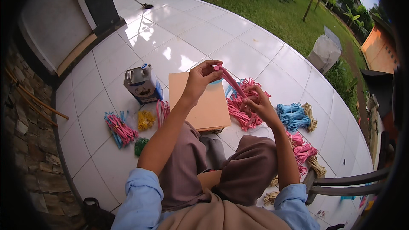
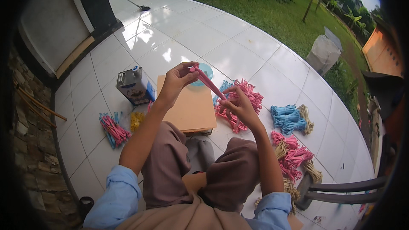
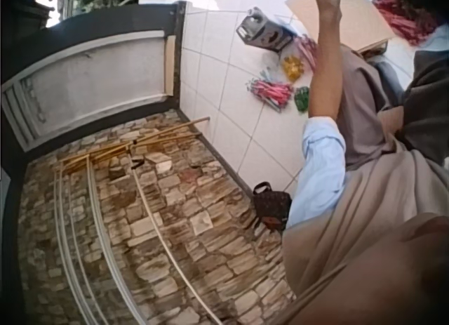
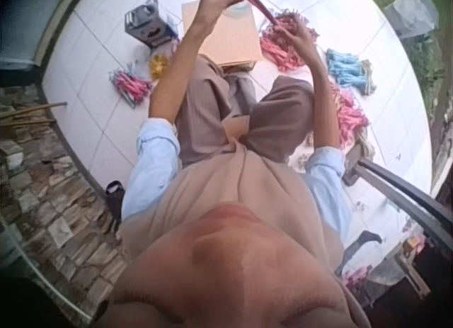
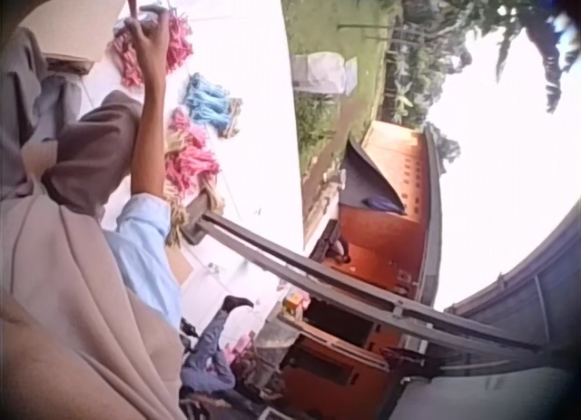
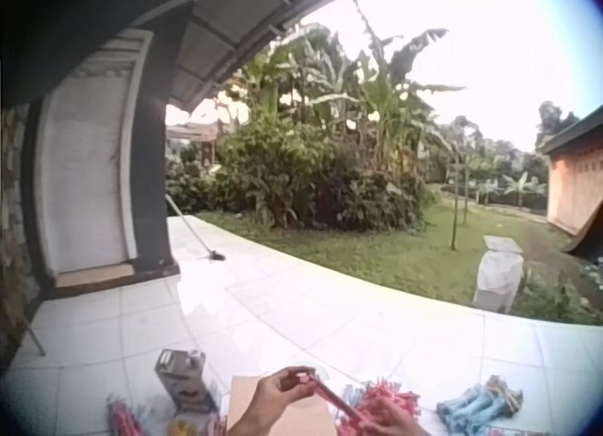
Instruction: The person applies glue from a metal container onto pink fabric strips and then presses the strips onto a flat surface.
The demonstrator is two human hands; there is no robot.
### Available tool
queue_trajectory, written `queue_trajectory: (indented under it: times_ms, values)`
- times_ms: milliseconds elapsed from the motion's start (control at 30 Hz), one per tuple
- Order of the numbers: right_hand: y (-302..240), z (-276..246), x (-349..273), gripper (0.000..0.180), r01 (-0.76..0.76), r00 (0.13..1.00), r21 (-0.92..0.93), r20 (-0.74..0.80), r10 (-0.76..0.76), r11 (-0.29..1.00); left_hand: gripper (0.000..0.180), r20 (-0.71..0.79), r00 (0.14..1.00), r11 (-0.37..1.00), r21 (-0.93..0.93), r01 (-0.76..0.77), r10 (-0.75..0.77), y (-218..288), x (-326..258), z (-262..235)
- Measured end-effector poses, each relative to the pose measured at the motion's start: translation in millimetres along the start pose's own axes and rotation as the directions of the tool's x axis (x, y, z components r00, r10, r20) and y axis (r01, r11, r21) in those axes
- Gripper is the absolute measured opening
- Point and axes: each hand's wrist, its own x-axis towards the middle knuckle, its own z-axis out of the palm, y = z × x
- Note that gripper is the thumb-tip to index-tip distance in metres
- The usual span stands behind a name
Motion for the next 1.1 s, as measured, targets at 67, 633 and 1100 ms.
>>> queue_trajectory:
  times_ms: [67,633,1100]
  values:
    - [-2.0,11.0,1.7,0.035,0.117,0.993,-0.124,-0.011,-0.12,0.985,0.032,-0.088,0.996,0.997,-0.077,0.012,-0.019,-4.4,2.0,-9.2]
    - [-90.2,5.5,39.4,0.066,0.098,0.975,0.412,-0.221,-0.004,0.906,0.064,0.766,0.234,-0.63,0.63,-0.453,0.598,-45.1,-0.8,35.0]
    - [-33.9,-7.5,-12.5,0.058,0.431,0.798,-0.229,-0.355,-0.487,0.873,0.042,0.2,0.958,0.498,0.822,-0.278,0.205,-1.3,22.5,98.7]
